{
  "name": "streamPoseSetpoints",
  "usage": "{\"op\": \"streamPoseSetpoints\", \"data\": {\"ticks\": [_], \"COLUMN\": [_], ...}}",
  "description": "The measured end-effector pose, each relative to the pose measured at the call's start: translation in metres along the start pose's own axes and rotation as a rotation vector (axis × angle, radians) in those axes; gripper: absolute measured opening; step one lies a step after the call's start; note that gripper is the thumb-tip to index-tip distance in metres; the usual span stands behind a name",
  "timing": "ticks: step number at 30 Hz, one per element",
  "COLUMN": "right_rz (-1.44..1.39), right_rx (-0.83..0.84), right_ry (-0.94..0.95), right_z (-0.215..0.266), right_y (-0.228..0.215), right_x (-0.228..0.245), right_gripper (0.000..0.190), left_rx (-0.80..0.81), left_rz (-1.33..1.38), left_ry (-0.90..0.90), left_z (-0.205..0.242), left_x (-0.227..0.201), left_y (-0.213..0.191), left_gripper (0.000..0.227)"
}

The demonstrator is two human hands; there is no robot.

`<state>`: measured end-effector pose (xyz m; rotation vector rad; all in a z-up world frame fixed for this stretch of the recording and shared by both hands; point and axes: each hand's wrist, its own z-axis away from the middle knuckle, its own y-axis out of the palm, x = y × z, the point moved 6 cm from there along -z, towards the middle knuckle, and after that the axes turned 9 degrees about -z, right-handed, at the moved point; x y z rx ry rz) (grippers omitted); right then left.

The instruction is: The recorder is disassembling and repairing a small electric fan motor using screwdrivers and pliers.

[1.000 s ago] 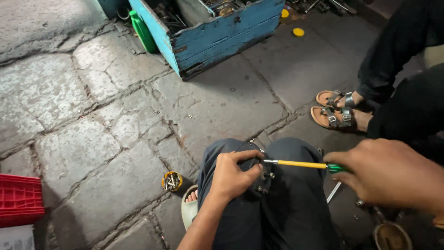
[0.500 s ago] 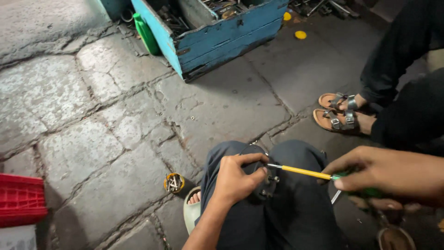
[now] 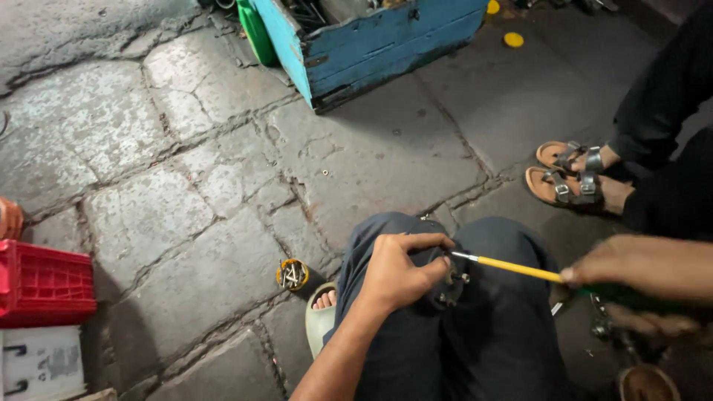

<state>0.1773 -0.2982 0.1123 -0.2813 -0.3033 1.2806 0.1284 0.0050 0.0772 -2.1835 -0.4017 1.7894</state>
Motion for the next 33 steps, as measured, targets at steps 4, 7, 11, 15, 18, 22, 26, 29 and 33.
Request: {"op": "streamPoseSetpoints", "data": {"ticks": [4,7,11,15,18,22,26,29,33], "right_rz": [0.061,0.315,0.893,1.309,0.993,-0.493,-0.460,-0.460,1.117], "right_rx": [-0.145,-0.361,-0.669,-0.641,-0.554,0.184,0.228,0.260,-0.584], "right_ry": [-0.309,-0.533,-0.293,-0.638,-0.545,0.046,-0.073,-0.144,-0.705], "right_z": [-0.024,0.001,0.051,0.030,0.011,-0.007,-0.037,-0.065,0.004], "right_y": [-0.011,-0.005,0.002,0.022,0.016,0.020,0.024,0.032,0.016], "right_x": [-0.019,0.008,0.038,0.022,0.025,-0.010,-0.025,-0.053,0.011], "right_gripper": [0.045,0.040,0.057,0.047,0.052,0.040,0.041,0.043,0.058], "left_rx": [0.009,0.005,-0.023,0.010,0.031,-0.001,-0.026,0.002,0.010], "left_rz": [-0.016,0.003,-0.035,-0.006,0.046,0.017,-0.013,0.017,0.000], "left_ry": [-0.064,-0.042,-0.006,-0.061,-0.083,-0.028,-0.006,-0.050,-0.068], "left_z": [-0.001,-0.002,-0.006,-0.006,-0.003,-0.002,-0.002,-0.002,-0.004], "left_x": [-0.003,0.003,0.004,0.000,0.000,-0.004,0.001,0.002,-0.001], "left_y": [-0.003,0.001,-0.002,-0.003,-0.003,-0.003,-0.003,-0.002,-0.002], "left_gripper": [0.023,0.024,0.021,0.023,0.024,0.020,0.022,0.023,0.024]}}
